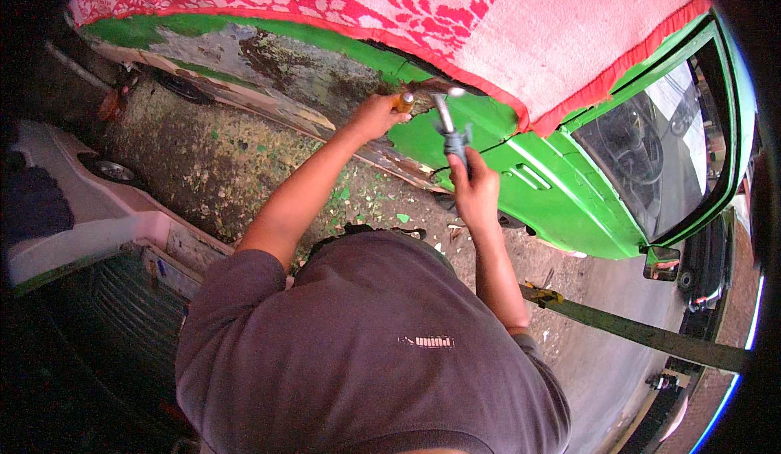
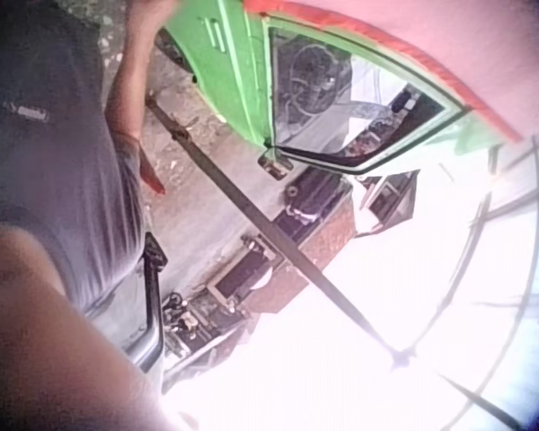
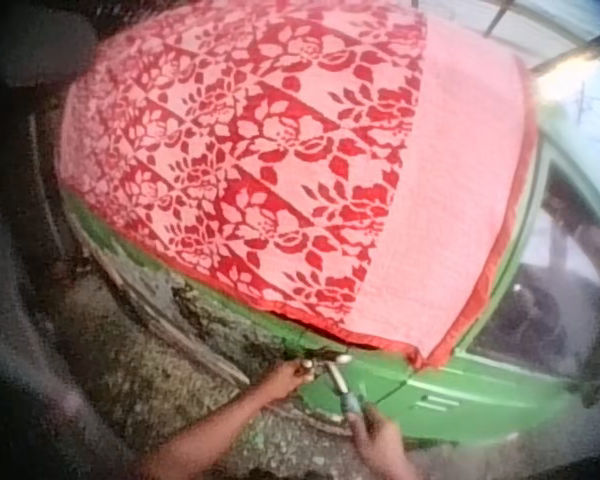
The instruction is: The person uses a hammer and a small metal tool to repeatedly tap and pry at a damaged area on the green car's front fender. A red patterned cloth covers the hood to protect the paint. The person works on the same spot for the duration of the clip.
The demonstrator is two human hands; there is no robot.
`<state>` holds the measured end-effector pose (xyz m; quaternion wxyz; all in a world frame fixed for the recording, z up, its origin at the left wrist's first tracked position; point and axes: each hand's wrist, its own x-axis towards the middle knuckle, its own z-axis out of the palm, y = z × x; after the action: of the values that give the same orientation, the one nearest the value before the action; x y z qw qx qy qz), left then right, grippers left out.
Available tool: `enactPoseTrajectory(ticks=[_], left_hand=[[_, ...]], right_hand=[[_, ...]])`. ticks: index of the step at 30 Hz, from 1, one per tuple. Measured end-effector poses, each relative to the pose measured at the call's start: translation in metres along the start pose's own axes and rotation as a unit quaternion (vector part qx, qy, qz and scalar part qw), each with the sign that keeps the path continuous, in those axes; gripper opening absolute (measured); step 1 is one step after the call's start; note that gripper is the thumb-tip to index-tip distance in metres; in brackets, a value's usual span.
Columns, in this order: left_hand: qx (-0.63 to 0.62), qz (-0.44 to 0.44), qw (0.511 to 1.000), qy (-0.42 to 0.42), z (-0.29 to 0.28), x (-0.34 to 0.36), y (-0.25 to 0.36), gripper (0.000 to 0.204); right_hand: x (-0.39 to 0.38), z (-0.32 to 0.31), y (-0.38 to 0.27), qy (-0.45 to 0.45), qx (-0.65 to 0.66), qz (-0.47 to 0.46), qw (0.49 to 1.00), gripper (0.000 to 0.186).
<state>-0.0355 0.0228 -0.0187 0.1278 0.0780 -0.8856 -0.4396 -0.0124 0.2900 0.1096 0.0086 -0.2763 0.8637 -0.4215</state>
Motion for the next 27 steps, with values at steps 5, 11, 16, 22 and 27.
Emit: enactPoseTrajectory(ticks=[5,11,16,22,27], left_hand=[[-0.019,0.026,0.999,0.006,0.001,-0.001,0.000,0.034],[0.032,-0.033,0.999,-0.019,-0.002,-0.006,0.016,0.031],[0.010,0.013,0.999,0.048,0.009,-0.013,-0.006,0.035],[-0.014,-0.017,0.999,0.040,0.012,-0.033,0.010,0.027],[-0.065,0.003,0.995,0.075,0.013,-0.054,-0.015,0.025]], right_hand=[[-0.002,-0.001,-0.007,-0.001,0.033,0.053,0.998,0.032],[0.004,0.007,-0.004,-0.011,0.002,0.029,1.000,0.034],[-0.006,0.010,0.000,0.015,0.054,0.046,0.997,0.036],[-0.013,0.002,0.003,0.014,0.086,0.077,0.993,0.036],[-0.020,-0.002,0.003,-0.006,0.081,0.128,0.988,0.037]])
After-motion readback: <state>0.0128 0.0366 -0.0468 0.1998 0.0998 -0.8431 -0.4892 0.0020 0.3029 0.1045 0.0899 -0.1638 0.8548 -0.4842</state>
